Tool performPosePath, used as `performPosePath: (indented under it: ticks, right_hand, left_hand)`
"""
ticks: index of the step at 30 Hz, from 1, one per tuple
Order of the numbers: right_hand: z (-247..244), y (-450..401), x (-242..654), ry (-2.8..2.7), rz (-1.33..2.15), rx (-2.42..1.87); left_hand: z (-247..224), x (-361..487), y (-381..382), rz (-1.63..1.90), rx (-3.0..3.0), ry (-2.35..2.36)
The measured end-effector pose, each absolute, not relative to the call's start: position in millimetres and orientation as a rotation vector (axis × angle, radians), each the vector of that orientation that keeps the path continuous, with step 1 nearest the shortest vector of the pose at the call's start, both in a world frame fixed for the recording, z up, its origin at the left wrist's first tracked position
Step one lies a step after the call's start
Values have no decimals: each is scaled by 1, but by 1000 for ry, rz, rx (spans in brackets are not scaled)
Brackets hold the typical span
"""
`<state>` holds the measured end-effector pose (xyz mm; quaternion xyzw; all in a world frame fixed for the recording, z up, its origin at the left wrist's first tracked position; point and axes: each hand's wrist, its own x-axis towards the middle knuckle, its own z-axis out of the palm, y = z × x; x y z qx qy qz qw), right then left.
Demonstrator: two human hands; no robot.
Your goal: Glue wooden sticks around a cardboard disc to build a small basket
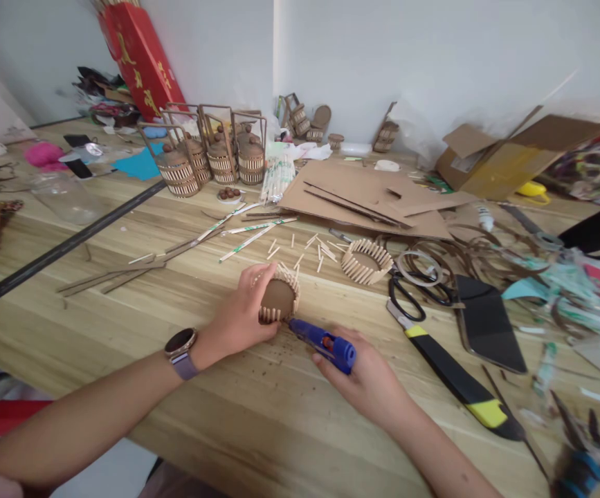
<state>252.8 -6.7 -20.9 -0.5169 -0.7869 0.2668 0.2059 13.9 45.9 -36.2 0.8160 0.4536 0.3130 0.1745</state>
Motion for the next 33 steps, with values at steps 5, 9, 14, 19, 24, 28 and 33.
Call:
performPosePath:
  ticks: [5,9,14,19,24,28,33]
  right_hand:
    - [-19,-5,251,-2202,745,-1444]
    - [-19,-6,251,-2211,725,-1463]
    - [-19,-7,251,-2204,722,-1456]
    - [-20,-6,250,-2208,701,-1449]
    - [-22,-7,251,-2213,691,-1436]
    - [-20,-7,250,-2220,652,-1421]
    - [-17,-6,248,-2208,580,-1399]
  left_hand:
    - [-37,14,46,883,2310,1291]
    - [-37,14,46,888,2313,1276]
    - [-37,14,46,889,2307,1278]
    - [-37,14,46,896,2302,1274]
    - [-36,14,46,867,2309,1283]
    - [-36,14,46,861,2314,1295]
    - [-35,14,45,855,2310,1297]
